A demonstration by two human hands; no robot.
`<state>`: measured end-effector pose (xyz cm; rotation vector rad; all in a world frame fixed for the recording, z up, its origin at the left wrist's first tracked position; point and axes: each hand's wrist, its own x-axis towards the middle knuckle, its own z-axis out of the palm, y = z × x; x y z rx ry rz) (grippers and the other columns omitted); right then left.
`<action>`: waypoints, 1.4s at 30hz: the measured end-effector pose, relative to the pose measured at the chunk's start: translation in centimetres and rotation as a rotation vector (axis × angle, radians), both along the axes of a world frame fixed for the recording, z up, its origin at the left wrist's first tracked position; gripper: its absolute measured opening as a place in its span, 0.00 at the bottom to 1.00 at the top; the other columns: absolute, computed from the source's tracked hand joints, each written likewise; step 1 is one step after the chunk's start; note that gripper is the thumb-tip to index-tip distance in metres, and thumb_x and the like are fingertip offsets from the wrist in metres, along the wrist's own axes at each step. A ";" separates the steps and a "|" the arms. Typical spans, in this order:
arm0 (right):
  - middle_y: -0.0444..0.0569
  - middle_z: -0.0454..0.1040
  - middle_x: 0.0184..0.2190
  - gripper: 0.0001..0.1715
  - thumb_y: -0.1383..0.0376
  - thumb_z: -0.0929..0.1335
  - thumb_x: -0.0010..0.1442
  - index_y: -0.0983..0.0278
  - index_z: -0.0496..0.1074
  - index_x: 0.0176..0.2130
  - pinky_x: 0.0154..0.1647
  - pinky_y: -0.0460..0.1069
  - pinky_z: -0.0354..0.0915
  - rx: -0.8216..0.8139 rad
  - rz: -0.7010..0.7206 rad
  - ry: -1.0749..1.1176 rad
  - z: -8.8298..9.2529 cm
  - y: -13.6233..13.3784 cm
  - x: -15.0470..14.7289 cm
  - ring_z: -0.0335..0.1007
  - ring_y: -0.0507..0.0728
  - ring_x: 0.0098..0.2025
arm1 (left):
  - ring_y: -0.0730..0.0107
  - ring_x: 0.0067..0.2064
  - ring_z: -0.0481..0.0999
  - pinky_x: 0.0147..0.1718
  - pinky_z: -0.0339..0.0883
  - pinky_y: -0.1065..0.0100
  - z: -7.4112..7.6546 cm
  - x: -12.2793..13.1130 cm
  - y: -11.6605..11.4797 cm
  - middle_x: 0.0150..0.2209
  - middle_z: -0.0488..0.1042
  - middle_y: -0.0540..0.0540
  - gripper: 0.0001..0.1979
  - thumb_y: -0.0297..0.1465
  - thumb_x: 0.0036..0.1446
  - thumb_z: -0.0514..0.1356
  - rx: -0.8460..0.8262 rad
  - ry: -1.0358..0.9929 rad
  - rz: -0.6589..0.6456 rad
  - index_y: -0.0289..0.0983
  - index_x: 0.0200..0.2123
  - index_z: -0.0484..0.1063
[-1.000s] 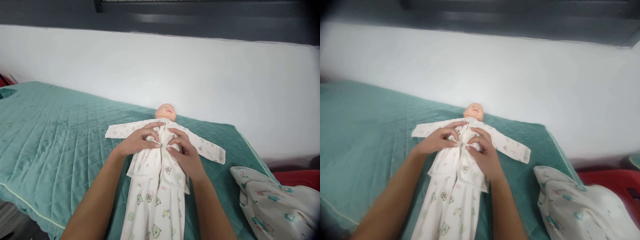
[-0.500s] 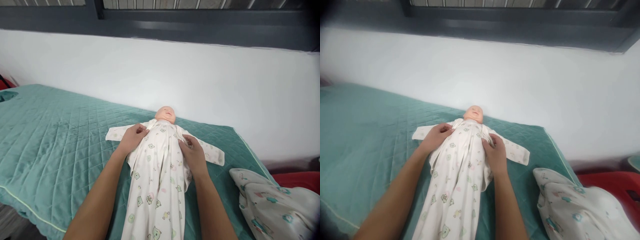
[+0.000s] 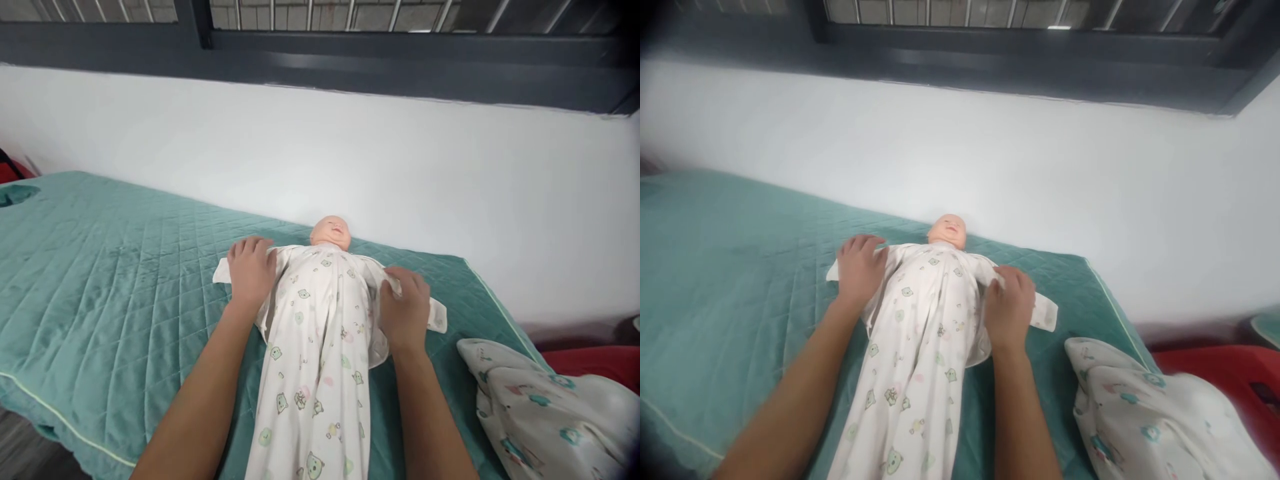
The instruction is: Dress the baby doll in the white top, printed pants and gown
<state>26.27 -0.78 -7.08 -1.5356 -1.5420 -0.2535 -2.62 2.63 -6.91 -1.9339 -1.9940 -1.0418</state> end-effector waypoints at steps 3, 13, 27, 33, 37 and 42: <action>0.53 0.73 0.53 0.19 0.66 0.60 0.64 0.61 0.74 0.49 0.61 0.60 0.59 -0.046 0.176 -0.081 -0.4 0.2 -1.5 0.62 0.62 0.58 | 0.57 0.56 0.68 0.57 0.59 0.57 -0.7 0.5 0.5 0.54 0.73 0.44 0.17 0.38 0.67 0.52 -0.038 0.021 -0.227 0.41 0.54 0.71; 0.50 0.68 0.61 0.25 0.61 0.54 0.70 0.59 0.68 0.58 0.67 0.67 0.45 -0.344 0.035 -0.129 -1.2 1.6 -2.0 0.59 0.63 0.63 | 0.56 0.52 0.73 0.51 0.62 0.56 -0.6 0.6 1.5 0.48 0.77 0.41 0.17 0.28 0.67 0.47 -0.227 0.167 -0.063 0.40 0.54 0.69; 0.55 0.76 0.52 0.25 0.60 0.56 0.67 0.64 0.74 0.53 0.59 0.61 0.60 -0.325 0.001 -0.158 -1.0 2.5 2.7 0.69 0.65 0.55 | 0.58 0.55 0.73 0.53 0.64 0.59 -2.5 -3.3 1.7 0.51 0.77 0.44 0.18 0.34 0.69 0.47 -0.221 -0.046 -0.097 0.43 0.54 0.72; 0.55 0.71 0.58 0.26 0.55 0.61 0.66 0.63 0.70 0.57 0.63 0.60 0.58 -0.251 0.216 0.058 3.8 2.5 -3.9 0.63 0.64 0.61 | 0.60 0.55 0.73 0.55 0.62 0.60 -2.5 -3.2 1.9 0.50 0.78 0.45 0.17 0.35 0.68 0.49 -0.206 -0.098 -0.101 0.43 0.53 0.73; 0.49 0.71 0.57 0.21 0.58 0.63 0.65 0.58 0.71 0.55 0.62 0.56 0.60 -0.418 0.549 -0.188 6.8 4.1 -10.0 0.65 0.60 0.60 | 0.60 0.53 0.73 0.53 0.63 0.60 -2.5 -3.1 2.0 0.48 0.78 0.45 0.16 0.37 0.68 0.49 -0.179 -0.108 -0.078 0.43 0.50 0.74; 0.55 0.73 0.53 0.19 0.64 0.65 0.62 0.62 0.71 0.53 0.48 0.54 0.66 -0.647 0.634 -0.797 7.4 6.6 -16.5 0.68 0.64 0.53 | 0.58 0.52 0.72 0.53 0.62 0.59 -2.5 -3.0 2.1 0.46 0.78 0.44 0.15 0.38 0.67 0.51 -0.180 -0.124 -0.016 0.41 0.45 0.76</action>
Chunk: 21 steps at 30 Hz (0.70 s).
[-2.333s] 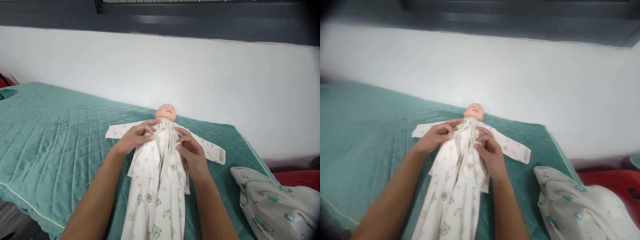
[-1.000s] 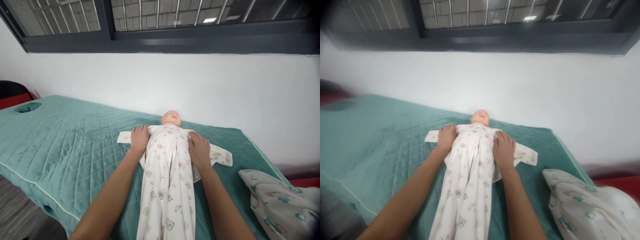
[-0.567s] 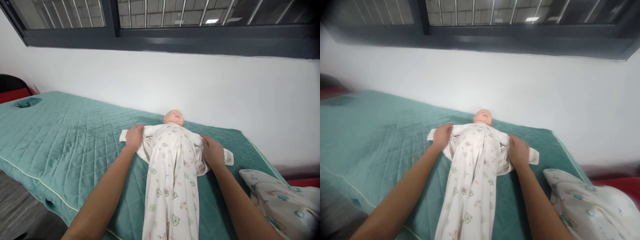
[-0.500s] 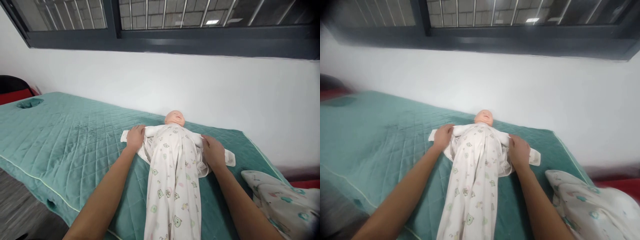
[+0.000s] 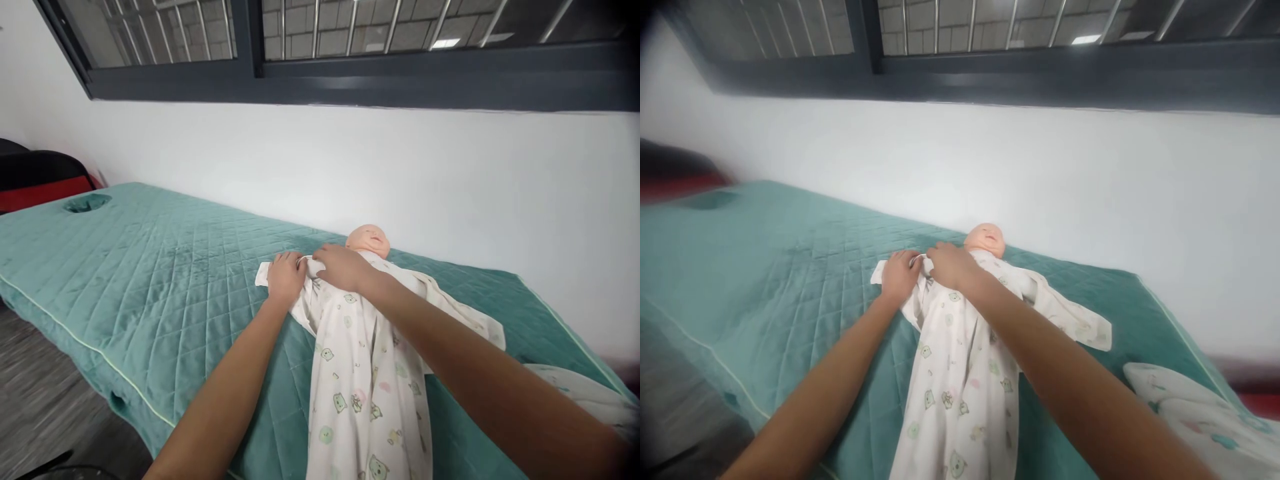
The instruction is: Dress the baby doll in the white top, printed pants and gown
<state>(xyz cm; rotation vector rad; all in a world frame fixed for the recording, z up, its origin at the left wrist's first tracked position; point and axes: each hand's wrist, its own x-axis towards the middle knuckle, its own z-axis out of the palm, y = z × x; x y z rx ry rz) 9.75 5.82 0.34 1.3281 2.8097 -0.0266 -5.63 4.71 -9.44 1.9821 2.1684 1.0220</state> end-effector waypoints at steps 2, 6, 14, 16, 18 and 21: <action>0.58 0.72 0.52 0.20 0.66 0.66 0.60 0.64 0.71 0.52 0.45 0.54 0.66 0.004 0.006 -0.094 -0.3 0.8 -1.6 0.69 0.66 0.52 | 0.58 0.52 0.72 0.52 0.62 0.59 0.1 0.1 0.1 0.46 0.78 0.44 0.15 0.38 0.67 0.50 -0.019 0.008 0.024 0.41 0.45 0.75; 0.59 0.74 0.50 0.20 0.64 0.68 0.58 0.65 0.72 0.50 0.43 0.55 0.66 -0.027 0.013 -0.151 -1.2 2.0 -3.3 0.70 0.68 0.51 | 0.57 0.52 0.72 0.50 0.63 0.59 0.3 0.3 0.2 0.46 0.78 0.44 0.16 0.38 0.67 0.50 -0.055 0.039 0.039 0.42 0.45 0.75; 0.54 0.78 0.45 0.24 0.56 0.70 0.58 0.59 0.71 0.53 0.40 0.54 0.65 -0.050 0.038 -0.183 -0.4 2.5 -2.7 0.74 0.65 0.45 | 0.61 0.51 0.73 0.50 0.63 0.63 0.3 0.2 -0.5 0.46 0.78 0.44 0.17 0.34 0.69 0.47 0.033 0.049 -0.019 0.41 0.49 0.75; 0.51 0.78 0.44 0.25 0.55 0.70 0.58 0.55 0.70 0.55 0.40 0.53 0.64 -0.046 0.040 -0.173 0.3 2.4 -1.9 0.74 0.64 0.45 | 0.61 0.51 0.73 0.50 0.64 0.64 0.2 0.0 -0.9 0.47 0.77 0.43 0.18 0.33 0.69 0.46 0.080 0.046 -0.026 0.40 0.53 0.73; 0.49 0.77 0.43 0.22 0.56 0.69 0.60 0.52 0.71 0.54 0.41 0.52 0.63 -0.036 0.034 -0.160 0.9 2.1 -1.0 0.74 0.63 0.45 | 0.62 0.51 0.73 0.48 0.65 0.65 0.3 -0.2 -1.3 0.48 0.77 0.44 0.18 0.32 0.69 0.47 0.084 0.042 -0.016 0.41 0.55 0.72; 0.48 0.77 0.42 0.16 0.57 0.68 0.61 0.53 0.74 0.49 0.40 0.51 0.62 -0.022 0.006 -0.144 2.1 1.6 0.3 0.73 0.61 0.43 | 0.64 0.50 0.74 0.47 0.66 0.67 0.4 -0.4 -1.8 0.49 0.76 0.45 0.19 0.27 0.67 0.49 0.046 0.006 -0.010 0.44 0.56 0.71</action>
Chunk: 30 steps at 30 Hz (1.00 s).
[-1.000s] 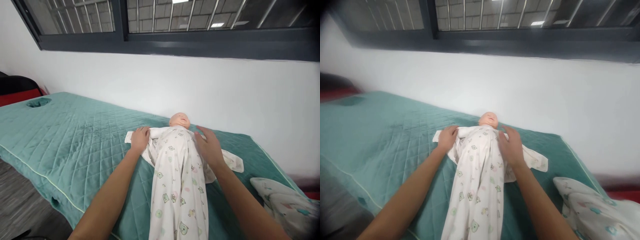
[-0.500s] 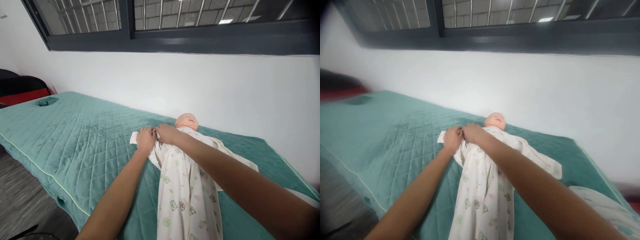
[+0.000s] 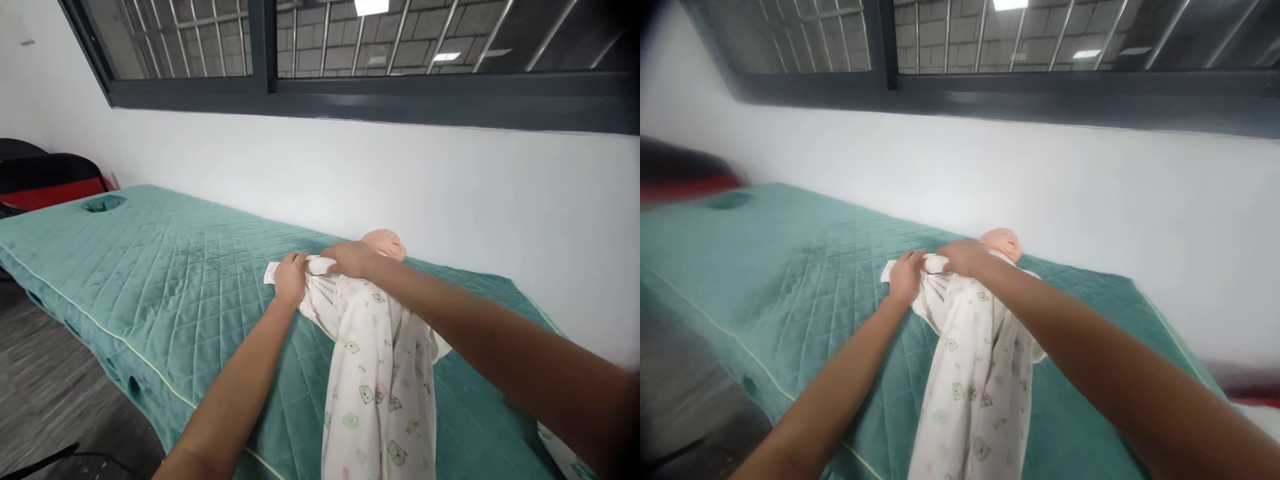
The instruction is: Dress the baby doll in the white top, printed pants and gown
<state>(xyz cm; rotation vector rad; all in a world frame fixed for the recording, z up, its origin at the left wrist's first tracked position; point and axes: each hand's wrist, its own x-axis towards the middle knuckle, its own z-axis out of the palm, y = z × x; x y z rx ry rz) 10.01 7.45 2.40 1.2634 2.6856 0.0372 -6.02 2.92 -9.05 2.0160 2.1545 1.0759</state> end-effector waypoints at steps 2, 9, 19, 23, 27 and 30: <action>0.48 0.77 0.41 0.15 0.59 0.67 0.61 0.53 0.75 0.48 0.38 0.50 0.61 0.004 -0.020 0.009 0.8 -0.4 0.8 0.73 0.61 0.43 | 0.64 0.50 0.74 0.48 0.66 0.67 0.0 -0.1 -0.2 0.51 0.75 0.45 0.21 0.25 0.65 0.50 -0.026 -0.033 0.003 0.45 0.56 0.72; 0.48 0.77 0.43 0.14 0.58 0.67 0.60 0.53 0.75 0.47 0.38 0.51 0.61 0.026 -0.061 0.045 2.0 -0.8 2.5 0.73 0.61 0.43 | 0.64 0.49 0.75 0.45 0.66 0.67 -0.2 -0.2 -0.7 0.49 0.75 0.45 0.17 0.26 0.64 0.51 -0.039 -0.067 0.002 0.45 0.51 0.74; 0.49 0.79 0.44 0.17 0.58 0.70 0.56 0.56 0.76 0.46 0.42 0.53 0.65 -0.042 -0.085 0.183 -2.1 0.8 -0.8 0.74 0.63 0.45 | 0.53 0.57 0.66 0.51 0.62 0.57 -0.1 0.1 -0.1 0.57 0.68 0.40 0.18 0.28 0.64 0.52 -0.023 0.123 0.076 0.42 0.56 0.68; 0.48 0.76 0.53 0.24 0.58 0.67 0.60 0.57 0.71 0.56 0.49 0.50 0.65 -0.090 -0.042 0.332 -2.4 1.0 -0.4 0.72 0.59 0.52 | 0.53 0.57 0.65 0.54 0.59 0.54 -0.1 0.0 -0.4 0.56 0.71 0.41 0.23 0.28 0.64 0.52 -0.028 0.233 -0.044 0.44 0.61 0.64; 0.50 0.76 0.52 0.22 0.57 0.60 0.66 0.62 0.72 0.53 0.52 0.50 0.65 -0.056 -0.144 0.787 -1.7 -0.1 4.6 0.73 0.56 0.50 | 0.54 0.56 0.68 0.54 0.58 0.54 0.0 0.0 -0.7 0.54 0.72 0.41 0.23 0.30 0.64 0.52 -0.062 0.241 -0.026 0.45 0.62 0.64; 0.51 0.77 0.49 0.20 0.56 0.61 0.65 0.63 0.74 0.48 0.52 0.52 0.66 0.126 -0.362 0.972 -3.2 -1.7 10.1 0.73 0.58 0.49 | 0.53 0.57 0.67 0.55 0.58 0.53 0.0 0.2 -0.7 0.55 0.72 0.40 0.23 0.29 0.64 0.52 -0.079 0.250 -0.009 0.44 0.61 0.64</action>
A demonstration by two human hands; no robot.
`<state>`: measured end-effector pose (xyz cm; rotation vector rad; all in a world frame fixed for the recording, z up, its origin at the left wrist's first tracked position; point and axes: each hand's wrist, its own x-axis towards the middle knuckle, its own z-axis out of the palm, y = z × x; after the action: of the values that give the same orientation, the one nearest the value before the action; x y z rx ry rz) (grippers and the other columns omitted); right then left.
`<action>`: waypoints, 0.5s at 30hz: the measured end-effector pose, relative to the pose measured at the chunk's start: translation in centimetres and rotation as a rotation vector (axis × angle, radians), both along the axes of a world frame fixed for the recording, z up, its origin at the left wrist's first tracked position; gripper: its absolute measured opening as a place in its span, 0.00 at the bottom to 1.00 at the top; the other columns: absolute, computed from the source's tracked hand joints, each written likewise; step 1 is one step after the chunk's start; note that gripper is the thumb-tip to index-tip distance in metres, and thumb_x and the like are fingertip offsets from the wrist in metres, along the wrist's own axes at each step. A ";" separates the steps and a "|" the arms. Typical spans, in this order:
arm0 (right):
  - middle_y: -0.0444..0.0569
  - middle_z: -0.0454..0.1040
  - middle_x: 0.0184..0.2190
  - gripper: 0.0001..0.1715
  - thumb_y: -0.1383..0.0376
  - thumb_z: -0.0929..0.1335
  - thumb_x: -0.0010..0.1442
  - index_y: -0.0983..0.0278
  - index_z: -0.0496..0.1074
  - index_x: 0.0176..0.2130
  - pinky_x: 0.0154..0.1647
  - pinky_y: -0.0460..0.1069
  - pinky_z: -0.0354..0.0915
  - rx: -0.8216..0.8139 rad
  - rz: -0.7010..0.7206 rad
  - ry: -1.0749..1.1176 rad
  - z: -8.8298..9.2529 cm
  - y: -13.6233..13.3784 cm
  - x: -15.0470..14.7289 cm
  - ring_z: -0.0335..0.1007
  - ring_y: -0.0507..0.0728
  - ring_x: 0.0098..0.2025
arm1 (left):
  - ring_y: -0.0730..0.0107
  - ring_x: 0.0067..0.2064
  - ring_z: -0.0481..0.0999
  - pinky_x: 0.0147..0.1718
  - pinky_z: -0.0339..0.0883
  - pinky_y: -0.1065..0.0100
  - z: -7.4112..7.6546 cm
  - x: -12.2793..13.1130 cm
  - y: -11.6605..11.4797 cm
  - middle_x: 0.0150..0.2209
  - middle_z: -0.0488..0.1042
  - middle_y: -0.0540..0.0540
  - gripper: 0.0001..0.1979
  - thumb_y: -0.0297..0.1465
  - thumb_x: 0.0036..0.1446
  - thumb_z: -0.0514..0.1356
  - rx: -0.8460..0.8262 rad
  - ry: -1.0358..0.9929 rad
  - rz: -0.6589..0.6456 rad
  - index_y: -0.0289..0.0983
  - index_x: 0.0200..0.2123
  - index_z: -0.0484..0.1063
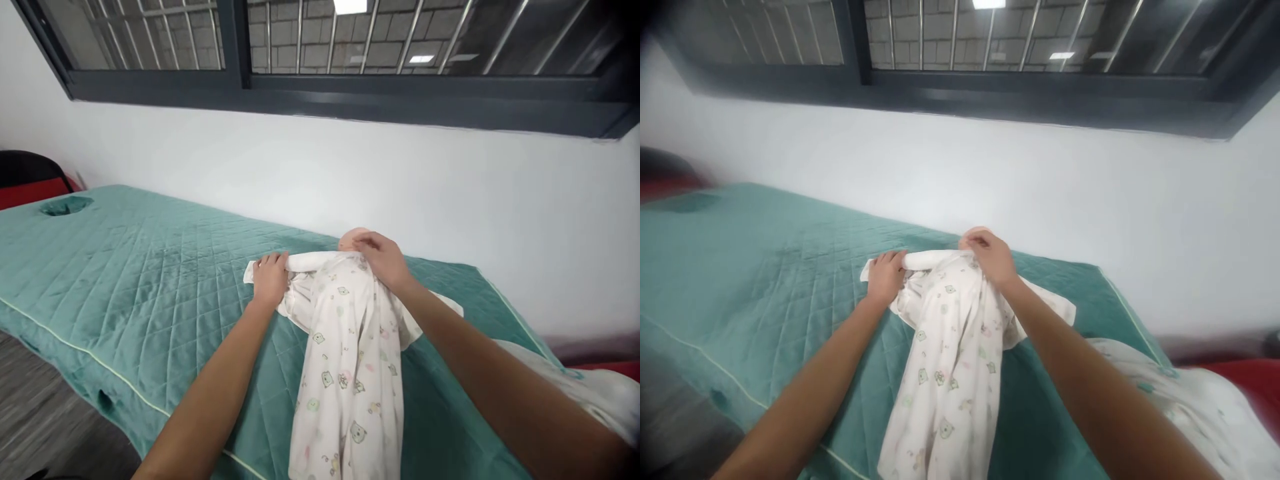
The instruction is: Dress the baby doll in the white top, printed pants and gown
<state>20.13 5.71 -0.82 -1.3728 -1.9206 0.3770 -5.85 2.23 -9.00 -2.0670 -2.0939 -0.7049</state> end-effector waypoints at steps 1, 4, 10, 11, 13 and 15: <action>0.51 0.77 0.49 0.20 0.57 0.60 0.64 0.62 0.73 0.49 0.52 0.52 0.66 0.019 -0.108 -0.026 -0.9 -0.6 1.7 0.73 0.58 0.49 | 0.53 0.57 0.67 0.55 0.58 0.52 0.0 0.1 0.0 0.55 0.72 0.40 0.23 0.29 0.64 0.52 -0.002 0.004 0.001 0.44 0.61 0.64; 0.56 0.76 0.51 0.22 0.62 0.60 0.63 0.66 0.73 0.51 0.56 0.56 0.63 0.034 -0.266 -0.127 -4.1 -2.6 5.6 0.71 0.61 0.52 | 0.52 0.59 0.66 0.56 0.58 0.52 -0.1 0.2 -0.3 0.57 0.71 0.39 0.23 0.28 0.63 0.52 0.018 0.015 0.001 0.42 0.61 0.64; 0.57 0.75 0.51 0.24 0.65 0.56 0.67 0.63 0.70 0.56 0.58 0.61 0.57 0.096 -0.354 -0.423 -6.3 -4.9 8.0 0.70 0.65 0.52 | 0.55 0.60 0.65 0.59 0.59 0.54 0.4 1.4 -2.2 0.58 0.70 0.41 0.22 0.23 0.61 0.52 0.177 -0.075 -0.035 0.39 0.57 0.68; 0.56 0.76 0.51 0.25 0.66 0.55 0.67 0.63 0.70 0.56 0.56 0.60 0.59 0.080 -0.377 -0.438 -6.2 -5.0 8.4 0.71 0.65 0.51 | 0.57 0.59 0.66 0.60 0.60 0.56 1.0 2.0 -2.6 0.57 0.71 0.42 0.21 0.23 0.62 0.51 0.207 -0.130 -0.062 0.39 0.56 0.70; 0.55 0.76 0.51 0.25 0.66 0.56 0.66 0.61 0.70 0.56 0.49 0.57 0.63 0.006 -0.461 -0.362 -6.1 -4.9 9.1 0.73 0.64 0.49 | 0.61 0.57 0.68 0.59 0.62 0.59 2.7 3.9 -3.2 0.54 0.73 0.43 0.18 0.25 0.63 0.50 0.235 -0.254 -0.146 0.39 0.53 0.71; 0.54 0.77 0.50 0.24 0.64 0.57 0.66 0.60 0.70 0.56 0.44 0.55 0.64 -0.059 -0.549 -0.260 -6.1 -4.8 9.7 0.73 0.65 0.48 | 0.64 0.56 0.70 0.58 0.63 0.62 5.1 6.5 -3.3 0.52 0.75 0.45 0.16 0.27 0.64 0.50 0.198 -0.317 -0.278 0.40 0.50 0.73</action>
<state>29.79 0.96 -6.88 -1.9887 -1.6403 -0.0154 0.68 -1.10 -3.89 -2.2759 -1.7940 -1.3001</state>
